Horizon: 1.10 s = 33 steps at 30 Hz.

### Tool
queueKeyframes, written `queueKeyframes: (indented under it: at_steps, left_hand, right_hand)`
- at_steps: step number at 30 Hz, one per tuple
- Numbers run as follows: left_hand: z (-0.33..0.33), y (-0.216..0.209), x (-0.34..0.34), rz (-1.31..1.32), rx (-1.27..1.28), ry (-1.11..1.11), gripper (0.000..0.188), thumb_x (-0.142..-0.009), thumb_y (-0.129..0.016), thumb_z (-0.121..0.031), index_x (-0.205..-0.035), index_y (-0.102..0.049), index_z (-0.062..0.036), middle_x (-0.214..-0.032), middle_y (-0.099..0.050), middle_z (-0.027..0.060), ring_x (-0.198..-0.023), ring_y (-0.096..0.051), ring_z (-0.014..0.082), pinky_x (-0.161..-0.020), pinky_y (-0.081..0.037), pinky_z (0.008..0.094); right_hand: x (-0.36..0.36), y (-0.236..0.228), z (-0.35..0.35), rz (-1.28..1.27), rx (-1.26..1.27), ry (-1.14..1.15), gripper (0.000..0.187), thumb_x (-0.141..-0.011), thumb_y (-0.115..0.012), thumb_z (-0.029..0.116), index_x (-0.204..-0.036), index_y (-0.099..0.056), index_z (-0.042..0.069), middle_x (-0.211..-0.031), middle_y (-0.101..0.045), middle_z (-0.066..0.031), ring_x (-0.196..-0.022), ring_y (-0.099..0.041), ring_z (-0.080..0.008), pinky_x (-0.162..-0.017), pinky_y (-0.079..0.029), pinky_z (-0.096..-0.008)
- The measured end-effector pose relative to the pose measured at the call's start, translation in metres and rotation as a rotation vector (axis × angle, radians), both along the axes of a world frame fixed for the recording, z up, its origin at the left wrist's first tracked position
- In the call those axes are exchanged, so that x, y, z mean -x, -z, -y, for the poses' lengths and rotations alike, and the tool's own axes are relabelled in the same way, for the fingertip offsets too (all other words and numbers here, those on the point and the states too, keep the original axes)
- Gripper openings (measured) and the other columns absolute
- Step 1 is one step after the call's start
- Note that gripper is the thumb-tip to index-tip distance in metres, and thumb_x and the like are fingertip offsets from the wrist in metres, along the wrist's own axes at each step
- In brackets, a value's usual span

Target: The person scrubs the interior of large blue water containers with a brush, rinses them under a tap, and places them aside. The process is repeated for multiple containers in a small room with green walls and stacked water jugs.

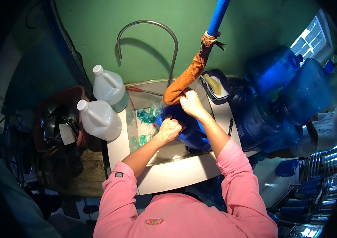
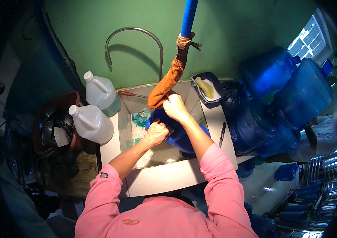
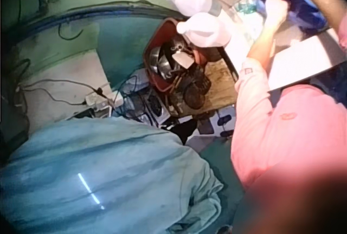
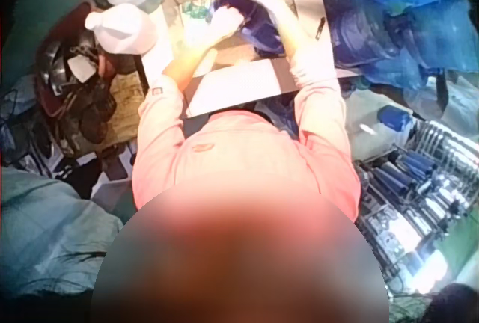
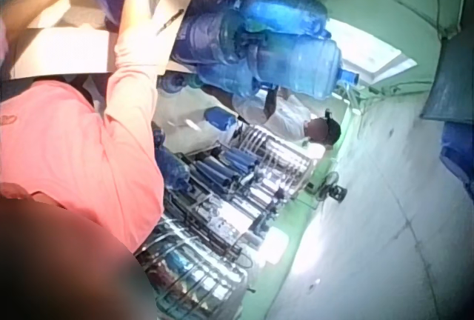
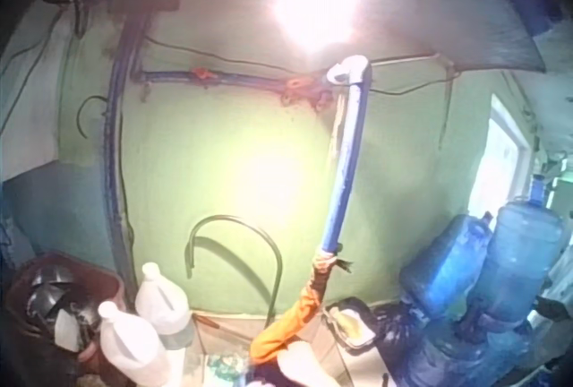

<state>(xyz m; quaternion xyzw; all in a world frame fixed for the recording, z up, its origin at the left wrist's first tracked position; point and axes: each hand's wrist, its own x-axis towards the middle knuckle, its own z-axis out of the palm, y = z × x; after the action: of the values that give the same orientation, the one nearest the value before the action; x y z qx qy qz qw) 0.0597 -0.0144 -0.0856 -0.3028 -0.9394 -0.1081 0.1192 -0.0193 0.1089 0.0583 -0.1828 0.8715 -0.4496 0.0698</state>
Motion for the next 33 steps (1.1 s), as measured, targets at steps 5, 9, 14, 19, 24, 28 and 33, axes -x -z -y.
queueKeyframes:
  at_steps: [5,9,14,19,24,28,33]
  left_hand:
    - [-0.004,-0.008,0.014,-0.229,-0.185,0.005,0.027,-0.092,-0.06,-0.032,-0.093,-0.07,-0.0078,-0.096,-0.069,0.0133,-0.095,-0.065,0.0295,-0.101,-0.044,0.0525]
    - [-0.007,-0.023,0.021,0.142,-0.333,-0.053,0.022,-0.09,-0.06,-0.03,-0.088,-0.067,-0.0086,-0.09,-0.069,0.013,-0.089,-0.065,0.0295,-0.086,-0.04,0.0507]
    - [-0.004,-0.05,0.021,0.014,-0.113,-0.078,0.042,-0.098,-0.056,-0.039,-0.07,-0.063,-0.0078,-0.07,-0.068,0.0135,-0.068,-0.065,0.0296,-0.077,-0.037,0.0458]
    - [-0.006,-0.081,0.028,-0.129,-0.127,-0.104,0.039,-0.096,-0.059,-0.038,-0.072,-0.065,-0.0087,-0.065,-0.065,0.0117,-0.067,-0.064,0.028,-0.085,-0.038,0.047]
    - [-0.005,-0.124,0.041,-0.1,-0.127,-0.113,0.038,-0.095,-0.06,-0.04,-0.071,-0.067,-0.0108,-0.063,-0.064,0.0121,-0.063,-0.063,0.0298,-0.083,-0.036,0.0449]
    - [0.002,-0.164,0.049,-0.013,-0.17,-0.133,0.046,-0.097,-0.055,-0.045,-0.07,-0.067,-0.0103,-0.06,-0.061,0.0132,-0.062,-0.061,0.0315,-0.078,-0.036,0.044]
    - [0.004,-0.196,0.049,0.059,-0.353,-0.075,0.048,-0.096,-0.058,-0.045,-0.067,-0.066,-0.0075,-0.055,-0.056,0.0147,-0.055,-0.058,0.0314,-0.069,-0.042,0.0433]
  right_hand:
    - [-0.019,0.0,-0.004,-0.127,-0.038,-0.008,0.024,-0.077,-0.05,0.007,-0.092,-0.061,-0.009,-0.077,-0.06,-0.031,-0.074,-0.064,-0.0442,-0.067,-0.05,-0.0483]
    - [-0.04,0.021,-0.036,-0.315,-0.389,-0.205,0.047,-0.079,-0.071,0.035,-0.108,-0.064,-0.001,-0.119,-0.058,-0.0259,-0.119,-0.053,-0.0421,-0.099,-0.043,-0.051]
    - [-0.075,0.073,-0.159,-0.407,-0.147,0.399,0.047,-0.087,-0.068,0.04,-0.122,-0.068,0.008,-0.129,-0.058,-0.0217,-0.124,-0.051,-0.0383,-0.109,-0.037,-0.0477]
    - [-0.103,0.16,-0.246,0.061,-0.555,0.553,0.045,-0.096,-0.056,0.035,-0.133,-0.062,0.011,-0.147,-0.047,-0.0123,-0.139,-0.039,-0.0351,-0.115,-0.028,-0.0511]
    - [-0.075,0.182,-0.263,-0.021,-0.711,0.471,0.07,-0.089,-0.066,0.036,-0.148,-0.044,0.004,-0.162,-0.027,-0.0112,-0.148,-0.025,-0.035,-0.12,-0.015,-0.0571]
    - [-0.07,0.156,-0.251,0.142,-0.082,0.557,0.065,-0.096,-0.059,0.038,-0.15,-0.038,0.009,-0.149,-0.047,-0.0119,-0.136,-0.044,-0.0301,-0.114,-0.032,-0.048]
    - [-0.121,0.142,-0.226,0.694,1.062,0.691,0.054,-0.098,-0.045,0.058,-0.131,-0.058,0.017,-0.13,-0.062,-0.0052,-0.119,-0.058,-0.0247,-0.095,-0.051,-0.0411]
